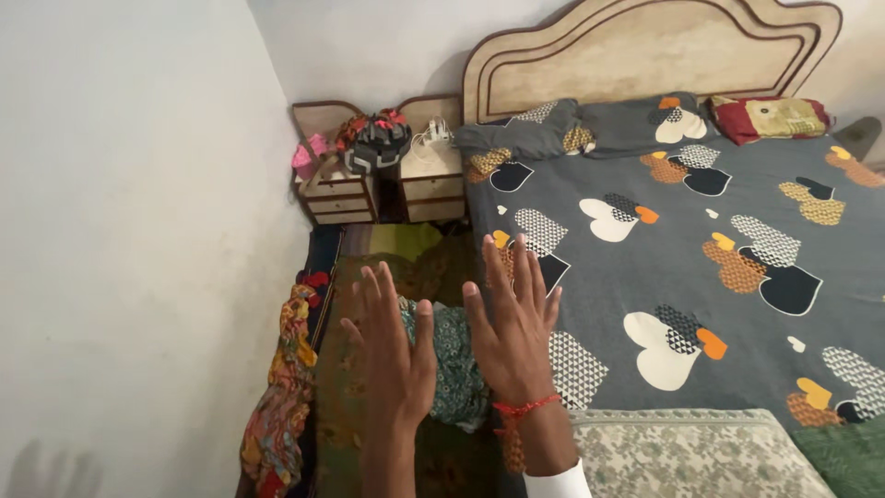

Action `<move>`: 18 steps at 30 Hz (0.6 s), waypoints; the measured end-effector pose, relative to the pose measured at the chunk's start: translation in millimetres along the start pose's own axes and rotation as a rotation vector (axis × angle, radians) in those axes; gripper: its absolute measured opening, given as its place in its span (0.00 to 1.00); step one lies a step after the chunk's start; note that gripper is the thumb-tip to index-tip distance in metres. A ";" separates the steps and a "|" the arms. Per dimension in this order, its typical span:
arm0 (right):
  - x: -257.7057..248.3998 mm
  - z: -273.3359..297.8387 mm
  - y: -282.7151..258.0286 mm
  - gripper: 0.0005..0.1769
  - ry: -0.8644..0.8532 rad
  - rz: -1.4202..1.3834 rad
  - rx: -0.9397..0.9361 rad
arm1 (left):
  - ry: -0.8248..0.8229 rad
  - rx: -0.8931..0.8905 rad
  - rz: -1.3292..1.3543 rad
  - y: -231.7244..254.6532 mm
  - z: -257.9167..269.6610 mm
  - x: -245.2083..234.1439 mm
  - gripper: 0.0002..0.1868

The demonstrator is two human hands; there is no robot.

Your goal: The person arranges several pillows on a bed with a heart-patterned sheet, smoothing and repositioning them. They then fold a dark gray pillowcase and place it on the bed, followed by smoothing the sheet and adjusting the pillows again.

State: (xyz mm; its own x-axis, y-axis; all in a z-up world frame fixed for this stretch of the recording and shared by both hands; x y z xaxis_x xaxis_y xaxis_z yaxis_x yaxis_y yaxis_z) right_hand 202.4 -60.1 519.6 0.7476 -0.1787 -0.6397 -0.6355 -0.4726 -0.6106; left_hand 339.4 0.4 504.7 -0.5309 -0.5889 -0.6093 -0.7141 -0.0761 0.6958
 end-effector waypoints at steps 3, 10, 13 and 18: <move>9.4 -14.7 -3.8 0.34 0.015 0.003 0.025 | -0.022 0.029 0.015 -7.2 -16.4 2.0 0.41; 25.4 -46.1 -1.7 0.33 0.049 0.024 0.065 | -0.088 0.053 0.046 -19.6 -54.6 14.0 0.41; 32.4 -64.4 2.3 0.33 0.058 0.022 0.053 | -0.114 0.048 0.060 -22.2 -76.3 26.6 0.41; 47.7 -127.1 23.4 0.33 0.113 0.030 0.067 | -0.082 0.132 0.066 -21.7 -137.7 56.8 0.41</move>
State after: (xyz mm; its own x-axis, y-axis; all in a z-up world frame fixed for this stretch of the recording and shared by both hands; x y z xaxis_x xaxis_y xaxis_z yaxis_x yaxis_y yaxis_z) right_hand 247.8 -189.4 534.2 0.7428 -0.2897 -0.6036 -0.6663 -0.4079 -0.6242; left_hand 387.5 -142.2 507.3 -0.6105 -0.5212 -0.5964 -0.7270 0.0700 0.6830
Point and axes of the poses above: each hand's wrist, its own z-axis away from the middle knuckle, its own x-axis out of the palm, y = z × x, the point moved 3 cm from there along -z, towards the middle knuckle, and after that the axes turned 2 degrees about -y, right-handed, at the moved point
